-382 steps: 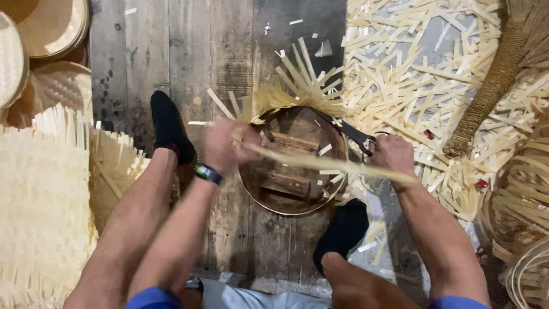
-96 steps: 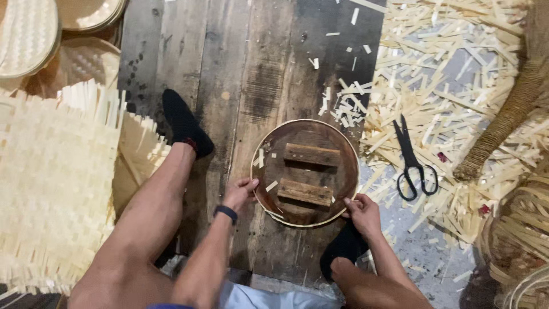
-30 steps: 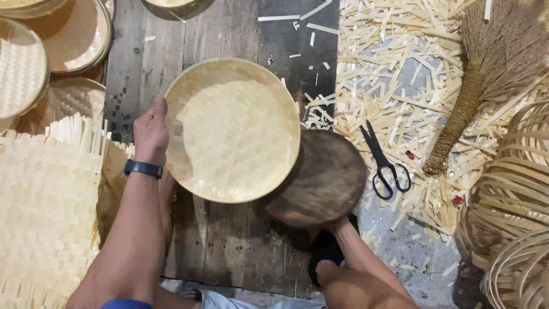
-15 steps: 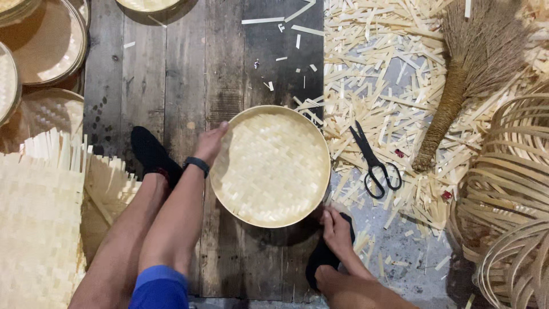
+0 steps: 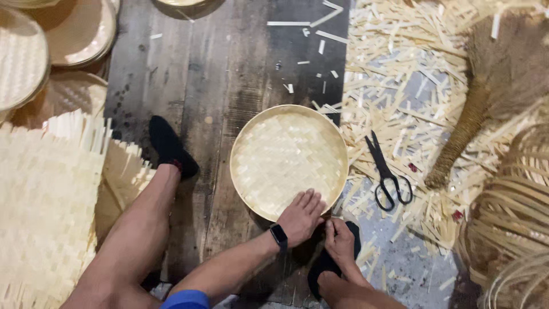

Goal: The person constructs a bamboo tray by placing a woven mat into a circular frame, trimming the excess woven material using shears, and securing the edges.

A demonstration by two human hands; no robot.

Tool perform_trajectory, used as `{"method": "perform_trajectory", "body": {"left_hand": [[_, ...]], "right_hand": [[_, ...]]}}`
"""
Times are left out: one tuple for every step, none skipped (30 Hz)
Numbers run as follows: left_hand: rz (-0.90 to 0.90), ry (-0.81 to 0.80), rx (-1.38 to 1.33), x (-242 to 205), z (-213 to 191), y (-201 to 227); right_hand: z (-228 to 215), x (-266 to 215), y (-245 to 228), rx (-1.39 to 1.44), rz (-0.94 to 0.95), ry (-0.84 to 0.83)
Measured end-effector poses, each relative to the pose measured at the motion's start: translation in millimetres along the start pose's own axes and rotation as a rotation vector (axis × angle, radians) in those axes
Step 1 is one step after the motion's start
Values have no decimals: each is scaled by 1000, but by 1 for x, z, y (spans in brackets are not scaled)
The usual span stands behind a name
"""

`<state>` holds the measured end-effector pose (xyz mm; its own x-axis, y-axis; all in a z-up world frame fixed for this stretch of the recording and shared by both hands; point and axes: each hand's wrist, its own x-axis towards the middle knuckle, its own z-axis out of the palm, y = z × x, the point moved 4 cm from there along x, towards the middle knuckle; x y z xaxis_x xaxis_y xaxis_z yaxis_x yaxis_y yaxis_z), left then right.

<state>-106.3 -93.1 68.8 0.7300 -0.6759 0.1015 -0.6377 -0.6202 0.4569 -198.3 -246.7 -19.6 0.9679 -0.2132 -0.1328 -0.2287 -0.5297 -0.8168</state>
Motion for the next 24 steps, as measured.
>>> {"method": "perform_trajectory", "body": {"left_hand": [[-17,-74,41,-12,8,-5],[-35,-149,80,-22,14,-13],[-55,-139,87,-32,13,-26],[-111,-85,53,-40,5,-44],[-160,-30,24,-47,-7,-65],[-101,56,44,-51,-24,-88],[-37,139,62,-52,-43,-116],[-60,125,104,-53,-60,-148],[-83,111,144,-54,-75,-179],[-88,122,165,-50,-89,-211],[-92,129,185,-48,-100,-241],[-116,229,210,-49,-112,-269],[-136,329,236,-51,-124,-297],[-244,293,291,-50,-128,-327],[-350,255,341,-49,-128,-353],[-353,260,343,-49,-128,-374],[-457,224,343,-50,-127,-397],[-561,187,341,-52,-123,-415],[-562,189,338,-52,-118,-425],[-575,217,350,-52,-114,-434],[-587,246,363,-52,-112,-442],[-587,248,361,-51,-108,-448],[-626,201,332,-53,-102,-455],[-664,154,302,-55,-97,-460]], "right_hand": [[1,0,2,16,11,7],[2,0,3,18,-3,-7],[2,0,4,9,-17,0],[2,0,5,1,-31,6],[4,0,5,6,-49,-4],[5,-1,8,-30,3,-15],[6,-3,13,-69,57,-22],[9,-3,15,-67,42,-28],[10,-4,19,-87,33,-23],[11,-4,23,-106,24,-16],[13,-5,28,-106,15,-23],[14,-5,31,-113,-20,-5],[16,-4,34,-119,-55,17],[19,-4,36,-117,-63,15],[20,-6,37,-114,-58,15],[20,-5,39,-111,-54,15],[19,-2,40,-113,-58,14],[19,2,43,-184,-25,-17],[20,3,44,-254,12,-47],[22,3,44,-257,11,-47],[25,2,45,-259,93,-30],[28,-1,47,-261,175,-14],[30,1,46,-262,174,-14],[30,6,42,-221,75,-7]]}}
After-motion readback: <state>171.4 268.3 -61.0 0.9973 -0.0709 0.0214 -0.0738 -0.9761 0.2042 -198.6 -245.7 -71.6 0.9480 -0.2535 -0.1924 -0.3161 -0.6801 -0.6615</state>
